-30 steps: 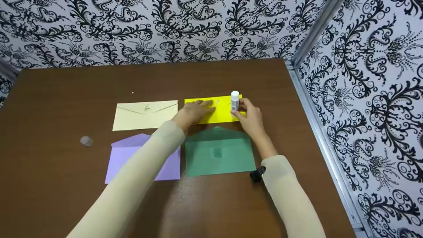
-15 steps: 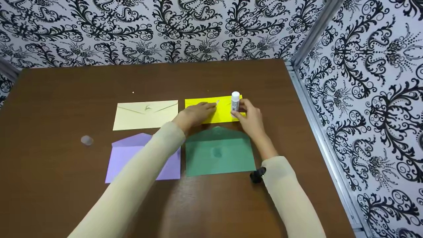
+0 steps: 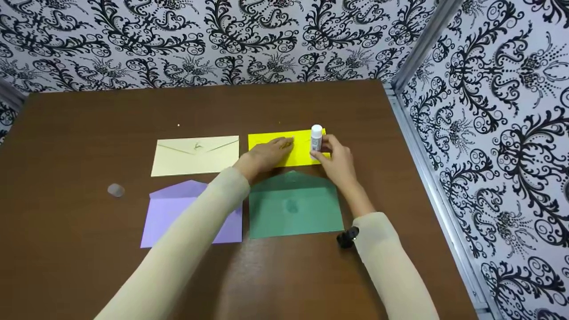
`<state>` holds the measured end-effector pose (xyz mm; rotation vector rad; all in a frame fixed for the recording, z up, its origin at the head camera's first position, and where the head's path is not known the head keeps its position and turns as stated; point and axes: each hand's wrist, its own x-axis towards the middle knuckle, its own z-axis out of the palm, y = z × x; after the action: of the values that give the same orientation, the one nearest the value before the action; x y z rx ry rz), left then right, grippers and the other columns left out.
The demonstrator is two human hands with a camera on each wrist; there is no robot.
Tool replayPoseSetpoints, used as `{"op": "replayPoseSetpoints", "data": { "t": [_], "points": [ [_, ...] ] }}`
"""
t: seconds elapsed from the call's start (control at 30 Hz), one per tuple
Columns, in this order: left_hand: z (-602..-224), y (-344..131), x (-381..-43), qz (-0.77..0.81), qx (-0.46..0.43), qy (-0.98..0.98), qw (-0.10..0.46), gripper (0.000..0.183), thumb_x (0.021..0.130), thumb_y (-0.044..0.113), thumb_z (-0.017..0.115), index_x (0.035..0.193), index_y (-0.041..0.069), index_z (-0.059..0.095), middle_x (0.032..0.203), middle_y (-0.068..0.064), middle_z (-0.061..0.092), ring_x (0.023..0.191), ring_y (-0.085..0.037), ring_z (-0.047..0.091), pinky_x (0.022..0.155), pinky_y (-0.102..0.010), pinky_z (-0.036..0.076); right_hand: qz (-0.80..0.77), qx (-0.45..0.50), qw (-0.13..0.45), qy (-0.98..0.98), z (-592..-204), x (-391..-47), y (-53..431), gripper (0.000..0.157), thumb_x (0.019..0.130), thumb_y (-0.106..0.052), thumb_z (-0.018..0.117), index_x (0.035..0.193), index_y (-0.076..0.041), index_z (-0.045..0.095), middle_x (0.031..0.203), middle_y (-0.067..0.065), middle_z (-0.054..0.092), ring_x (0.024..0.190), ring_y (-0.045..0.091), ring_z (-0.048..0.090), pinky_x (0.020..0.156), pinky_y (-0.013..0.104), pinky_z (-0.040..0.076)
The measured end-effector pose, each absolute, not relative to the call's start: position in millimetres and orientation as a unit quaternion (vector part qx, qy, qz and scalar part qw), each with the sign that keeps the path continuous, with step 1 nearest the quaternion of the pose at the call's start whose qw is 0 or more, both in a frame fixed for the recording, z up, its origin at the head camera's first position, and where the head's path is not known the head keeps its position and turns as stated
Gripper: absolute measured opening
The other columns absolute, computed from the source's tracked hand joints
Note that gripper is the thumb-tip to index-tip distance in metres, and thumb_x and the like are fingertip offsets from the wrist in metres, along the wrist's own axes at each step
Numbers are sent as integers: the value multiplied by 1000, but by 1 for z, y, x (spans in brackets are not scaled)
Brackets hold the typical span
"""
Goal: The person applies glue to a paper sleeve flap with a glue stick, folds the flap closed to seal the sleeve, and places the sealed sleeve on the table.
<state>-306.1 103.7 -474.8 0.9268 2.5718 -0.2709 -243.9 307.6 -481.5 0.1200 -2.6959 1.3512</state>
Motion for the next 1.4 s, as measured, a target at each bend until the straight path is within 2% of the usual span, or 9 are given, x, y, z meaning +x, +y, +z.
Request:
{"op": "replayPoseSetpoints", "data": {
  "t": [0.1, 0.27, 0.57, 0.87, 0.97, 1.1, 1.27, 1.33, 1.4],
  "points": [
    [-475, 104, -305, -90, 326, 920, 197, 57, 109, 11, 32, 162, 23, 13, 170, 8, 3, 157, -14, 9, 125, -37, 28, 450, 41, 64, -890, -481, -245, 307, 41, 92, -15, 71, 126, 2, 57, 124, 21, 69, 112, 33, 68, 99, 45, 54],
    [-477, 104, -305, -86, 322, 922, 198, 57, 109, 12, 31, 162, 23, 12, 170, 9, 1, 157, -13, 8, 127, -36, 25, 446, 38, 65, -892, -483, -245, 307, 41, 92, -16, 71, 127, 1, 56, 125, 20, 69, 113, 33, 67, 99, 46, 54],
    [-479, 100, -305, -97, 328, 918, 200, 59, 109, 13, 32, 162, 26, 9, 170, 11, -1, 157, -11, 8, 122, -37, 35, 442, 40, 66, -894, -485, -244, 308, 41, 92, -17, 71, 127, 1, 57, 123, 20, 70, 111, 32, 68, 95, 31, 56],
    [-477, 99, -304, -89, 336, 917, 195, 58, 109, 14, 32, 162, 24, 11, 170, 9, 0, 157, -12, 8, 124, -37, 32, 449, 35, 67, -890, -479, -241, 307, 40, 92, -10, 70, 127, 4, 57, 122, 22, 70, 111, 35, 69, 97, 41, 55],
    [-476, 99, -304, -88, 340, 916, 193, 58, 109, 14, 32, 162, 23, 10, 170, 9, 1, 157, -12, 8, 124, -36, 31, 447, 39, 69, -891, -467, -236, 302, 39, 93, -6, 69, 127, 7, 56, 122, 25, 69, 110, 38, 68, 96, 37, 57],
    [-476, 99, -304, -79, 337, 918, 194, 57, 109, 13, 31, 162, 24, 11, 170, 10, 1, 157, -12, 8, 124, -37, 32, 451, 41, 68, -889, -453, -228, 295, 39, 93, -6, 68, 127, 9, 55, 122, 28, 68, 109, 41, 67, 92, 22, 57],
    [-478, 99, -304, -70, 332, 920, 194, 58, 109, 12, 32, 162, 25, 11, 170, 10, 1, 157, -12, 9, 124, -38, 32, 459, 40, 66, -885, -451, -227, 294, 40, 94, -8, 68, 127, 9, 55, 122, 28, 67, 109, 42, 67, 86, 6, 52],
    [-479, 99, -305, -72, 331, 920, 196, 59, 109, 11, 32, 162, 25, 10, 170, 10, 0, 157, -12, 8, 124, -38, 31, 461, 36, 65, -884, -450, -227, 294, 39, 93, -7, 68, 127, 9, 55, 122, 27, 68, 110, 40, 67, 84, 4, 51],
    [-481, 99, -307, -73, 330, 920, 199, 59, 109, 11, 33, 162, 26, 10, 170, 10, -1, 157, -13, 8, 124, -37, 31, 462, 37, 66, -883, -451, -227, 295, 39, 93, -6, 69, 126, 9, 55, 122, 27, 68, 111, 40, 67, 88, 10, 54]
  ]
}}
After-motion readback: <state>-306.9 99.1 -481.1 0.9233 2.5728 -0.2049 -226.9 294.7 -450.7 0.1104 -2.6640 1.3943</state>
